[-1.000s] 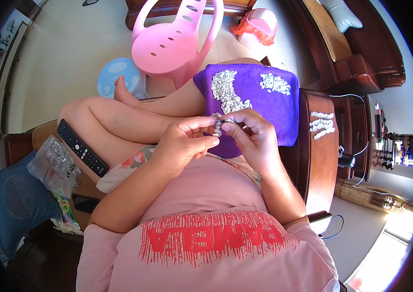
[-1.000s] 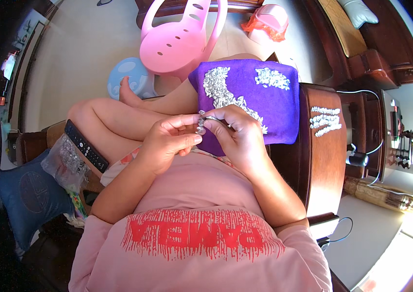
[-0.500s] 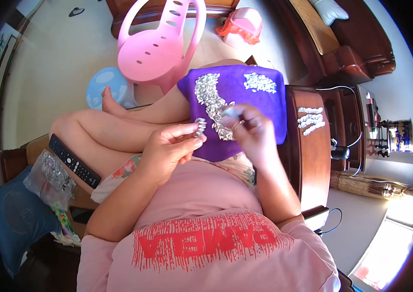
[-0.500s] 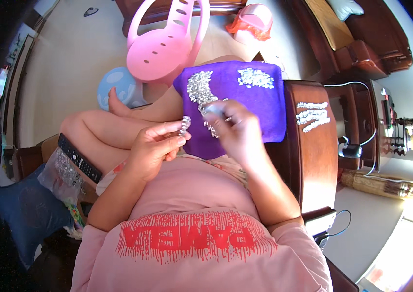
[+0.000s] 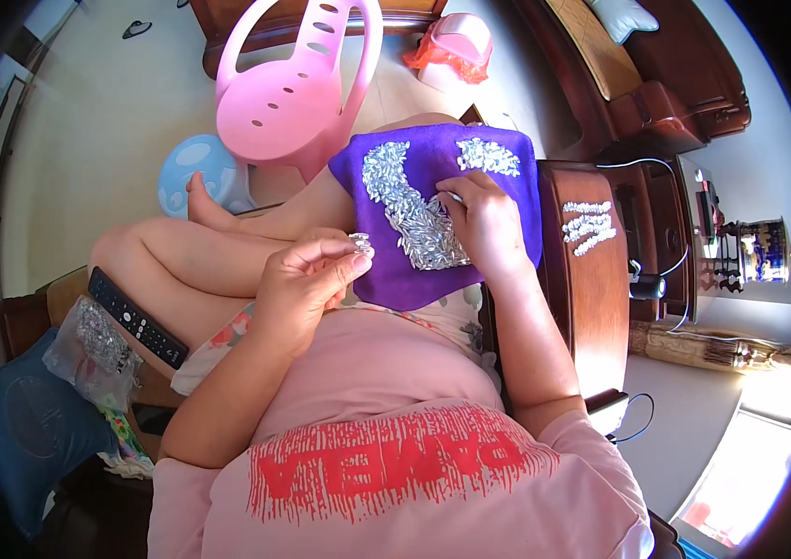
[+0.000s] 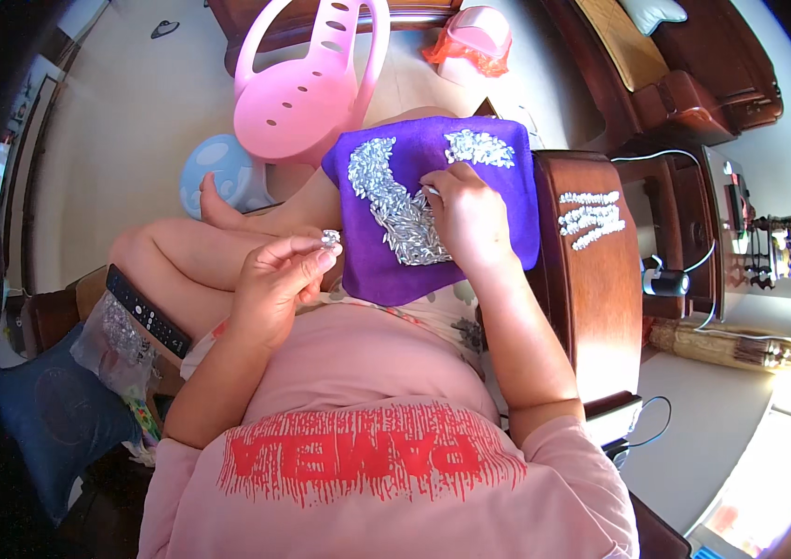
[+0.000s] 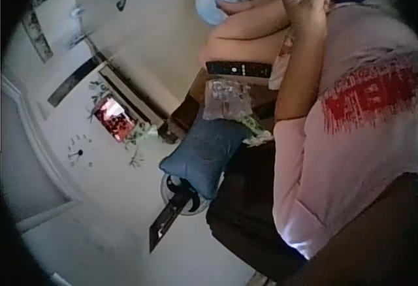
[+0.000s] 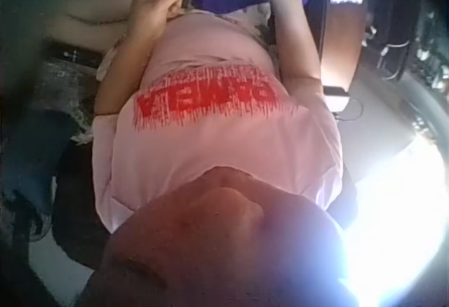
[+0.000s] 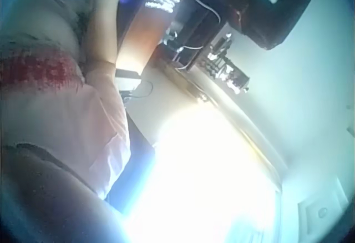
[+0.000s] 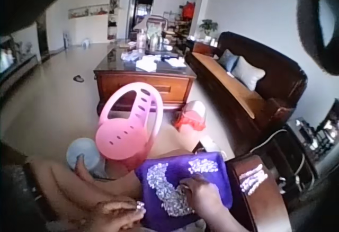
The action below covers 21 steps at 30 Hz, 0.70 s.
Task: Assembling small white plastic components by hand.
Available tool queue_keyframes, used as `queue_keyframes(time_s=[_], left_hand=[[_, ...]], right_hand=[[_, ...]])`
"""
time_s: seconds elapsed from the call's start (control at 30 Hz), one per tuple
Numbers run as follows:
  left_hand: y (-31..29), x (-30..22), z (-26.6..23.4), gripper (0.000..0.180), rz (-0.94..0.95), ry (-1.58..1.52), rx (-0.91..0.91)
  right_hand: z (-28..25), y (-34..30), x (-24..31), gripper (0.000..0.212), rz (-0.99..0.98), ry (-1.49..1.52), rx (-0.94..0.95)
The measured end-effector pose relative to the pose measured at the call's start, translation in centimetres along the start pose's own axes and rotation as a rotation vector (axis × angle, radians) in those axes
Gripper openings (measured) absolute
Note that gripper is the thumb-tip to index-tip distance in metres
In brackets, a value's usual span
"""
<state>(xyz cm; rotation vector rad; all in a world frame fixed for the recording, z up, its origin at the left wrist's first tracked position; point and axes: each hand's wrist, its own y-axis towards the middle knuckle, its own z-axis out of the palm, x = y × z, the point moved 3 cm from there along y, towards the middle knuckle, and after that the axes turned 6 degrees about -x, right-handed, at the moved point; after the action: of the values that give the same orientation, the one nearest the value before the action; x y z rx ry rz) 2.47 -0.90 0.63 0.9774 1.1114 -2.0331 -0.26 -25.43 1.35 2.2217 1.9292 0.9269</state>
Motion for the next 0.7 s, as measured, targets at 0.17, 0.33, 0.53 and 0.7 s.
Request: queue_keyframes(time_s=[0.17, 0.33, 0.53, 0.7], left_hand=[[-0.2, -0.7, 0.5, 0.011, 0.185, -0.035, 0.016], [-0.2, -0.7, 0.4, 0.015, 0.169, 0.015, 0.062], [-0.2, -0.5, 0.3, 0.015, 0.193, 0.023, 0.091], [-0.3, -0.6, 0.5, 0.016, 0.272, 0.028, 0.127]], right_hand=[[0.7, -0.2, 0.4, 0.009, 0.015, -0.075, 0.051], [0.9, 0.0, 0.2, 0.006, 0.01, -0.077, 0.05], [1.2, 0.2, 0.1, 0.011, -0.008, -0.079, 0.116], [-1.4, -0.3, 1.4, 0.011, 0.233, 0.376, 0.127]])
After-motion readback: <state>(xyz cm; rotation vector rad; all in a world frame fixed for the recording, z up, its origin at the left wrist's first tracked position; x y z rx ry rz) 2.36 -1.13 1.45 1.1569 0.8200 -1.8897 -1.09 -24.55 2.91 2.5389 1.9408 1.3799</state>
